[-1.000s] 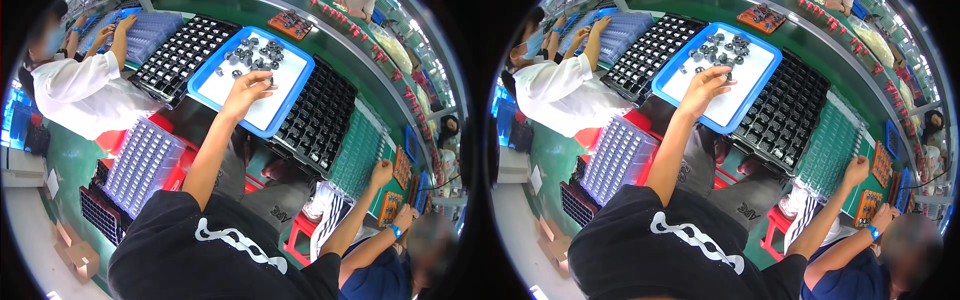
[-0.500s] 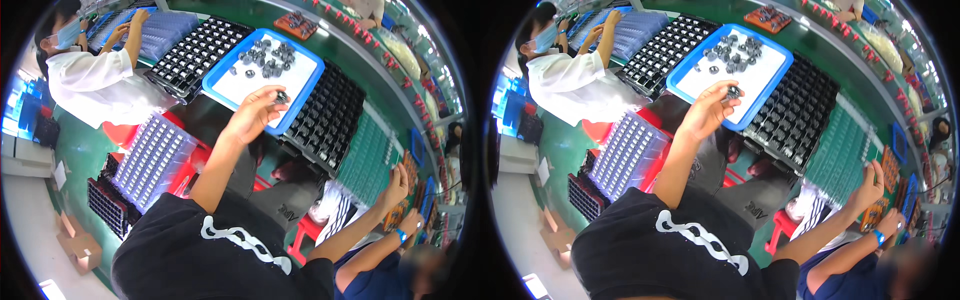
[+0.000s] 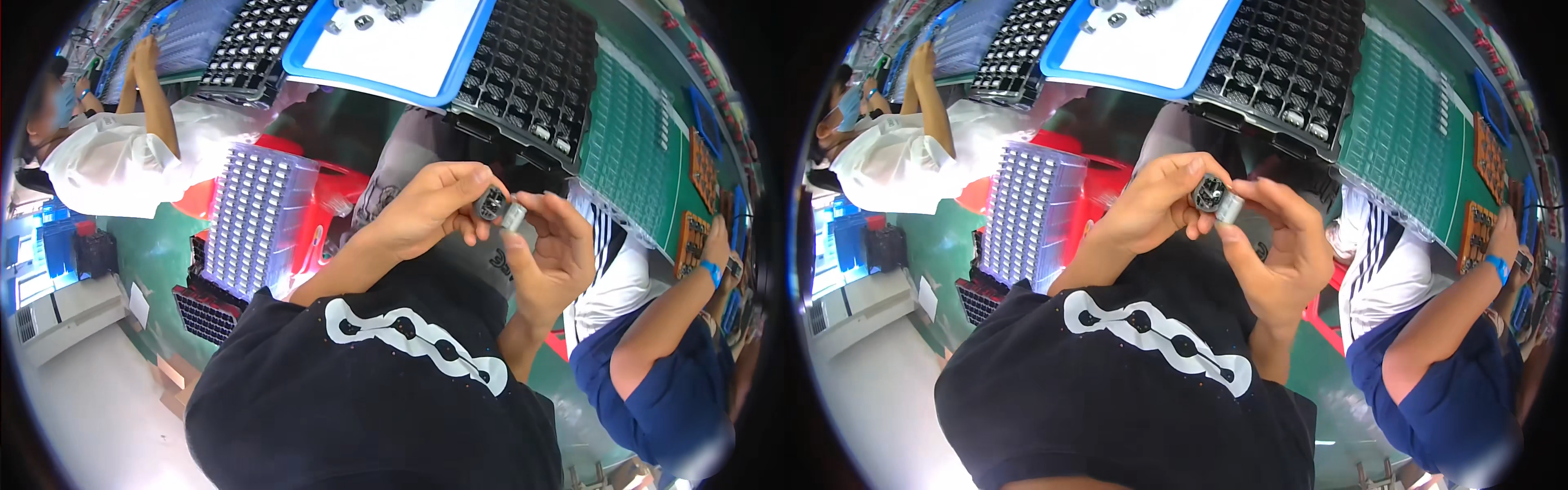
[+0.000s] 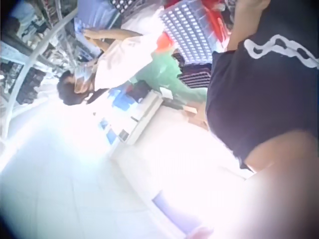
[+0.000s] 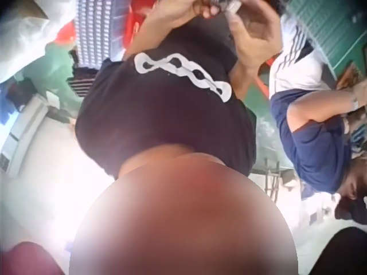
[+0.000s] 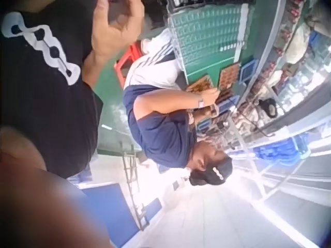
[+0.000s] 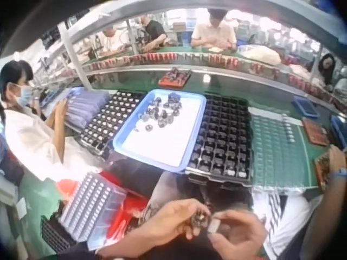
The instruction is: Manual sorting and assembly of small metal and plastic electronic components into organizational trays on a factory production line.
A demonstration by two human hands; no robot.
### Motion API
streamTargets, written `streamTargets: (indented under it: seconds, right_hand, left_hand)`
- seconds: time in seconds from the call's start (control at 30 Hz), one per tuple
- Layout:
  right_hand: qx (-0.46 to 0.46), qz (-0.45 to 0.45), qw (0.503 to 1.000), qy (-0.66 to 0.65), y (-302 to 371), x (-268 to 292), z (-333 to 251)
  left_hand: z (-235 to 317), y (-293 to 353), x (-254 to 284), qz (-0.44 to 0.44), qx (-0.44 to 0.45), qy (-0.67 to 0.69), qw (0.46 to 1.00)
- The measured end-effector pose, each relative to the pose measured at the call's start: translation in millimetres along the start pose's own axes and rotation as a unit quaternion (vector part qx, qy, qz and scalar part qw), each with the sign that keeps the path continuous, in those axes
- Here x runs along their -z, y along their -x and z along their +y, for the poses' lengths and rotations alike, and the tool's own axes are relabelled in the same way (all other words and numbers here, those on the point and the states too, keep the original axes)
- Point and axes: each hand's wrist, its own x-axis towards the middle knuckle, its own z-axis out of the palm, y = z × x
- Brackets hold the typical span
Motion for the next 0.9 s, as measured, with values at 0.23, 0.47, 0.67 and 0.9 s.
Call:
streamTargets:
  seconds: [0.23,0.47,0.67,0.9]
  right_hand:
    - [0.029,-0.009,0.992,0.121,3,2,-6]
    - [0.031,-0.040,0.986,0.157,-1,3,-4]
    - [0.034,-0.064,0.989,0.129,-7,-1,3]
    - [0.024,-0.068,0.990,0.121,-9,-2,6]
  left_hand:
    - [-6,-6,-7,-0.012,-0.012,-0.050,0.999]
    - [-7,-7,-4,0.000,-0.025,-0.050,0.998]
    - [-3,-7,5,0.013,-0.037,-0.041,0.998]
    - [-3,-9,8,0.020,-0.038,-0.047,0.998]
